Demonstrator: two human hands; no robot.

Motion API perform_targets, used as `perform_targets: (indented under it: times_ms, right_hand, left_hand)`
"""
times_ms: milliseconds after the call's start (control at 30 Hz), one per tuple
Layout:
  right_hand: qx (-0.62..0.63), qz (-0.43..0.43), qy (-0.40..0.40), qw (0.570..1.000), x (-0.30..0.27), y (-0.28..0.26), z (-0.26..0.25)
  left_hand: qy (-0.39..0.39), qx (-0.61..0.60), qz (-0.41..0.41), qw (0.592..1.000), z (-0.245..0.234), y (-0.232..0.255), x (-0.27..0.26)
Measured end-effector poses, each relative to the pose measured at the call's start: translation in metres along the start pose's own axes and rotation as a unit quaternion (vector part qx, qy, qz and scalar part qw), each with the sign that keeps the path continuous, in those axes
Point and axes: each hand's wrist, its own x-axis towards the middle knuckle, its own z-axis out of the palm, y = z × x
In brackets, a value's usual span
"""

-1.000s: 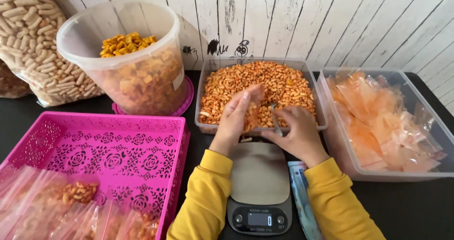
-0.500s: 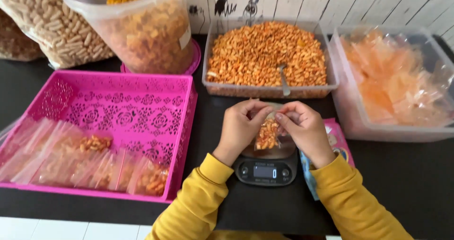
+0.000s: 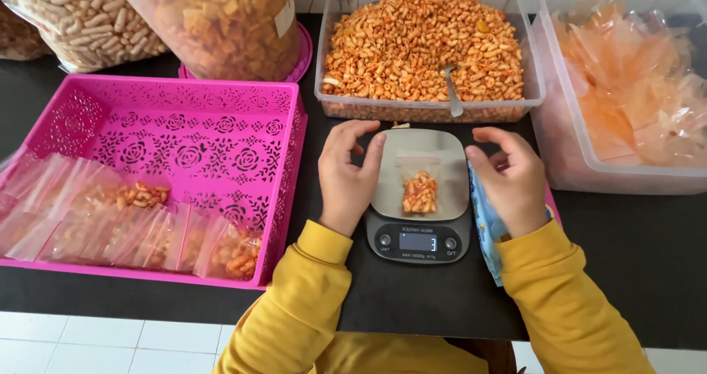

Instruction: Manual packaging of small snacks into plastic bags, including weighing each bag on a digital scale.

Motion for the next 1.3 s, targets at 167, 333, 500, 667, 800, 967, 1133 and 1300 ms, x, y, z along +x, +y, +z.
perform_targets:
  times_ms: [167, 333, 500, 667, 800, 967, 1133, 1300]
  right_hand:
    - [0.012, 0.018, -0.006, 1.0, 0.0, -0.001, -0.001]
    - [0.023, 0.015, -0.01, 1.0, -0.003, -0.01, 0.001]
    - [0.019, 0.007, -0.012, 1.0, -0.003, -0.013, 0.0]
    - [0.031, 0.001, -0.019, 0.999, -0.005, -0.006, 0.007]
    - [0.023, -0.023, -0.039, 0.999, -0.005, -0.001, 0.012]
    - [0.072, -0.049, -0.087, 0.992, -0.004, -0.022, 0.014]
    - [0.131, -0.119, -0.213, 0.961, 0.0, -0.055, 0.016]
    - [0.111, -0.211, -0.362, 0.901, 0.022, -0.132, 0.042]
  left_hand:
    - [-0.007, 0.01, -0.015, 1.0, -0.001, 0.003, 0.0]
    - [-0.01, 0.022, -0.021, 0.999, 0.002, -0.001, -0.004]
    - [-0.043, 0.092, -0.03, 0.994, 0.004, -0.011, -0.005]
    - [-0.112, 0.174, -0.002, 0.978, 0.006, -0.007, -0.009]
    - [-0.168, 0.182, 0.002, 0.969, 0.007, -0.001, -0.007]
    - [-0.141, -0.013, -0.046, 0.989, 0.007, 0.017, -0.01]
    - [-0.128, -0.009, -0.022, 0.992, -0.051, 0.085, -0.008]
    - [-0.125, 0.062, 0.021, 0.99, -0.119, 0.106, 0.0]
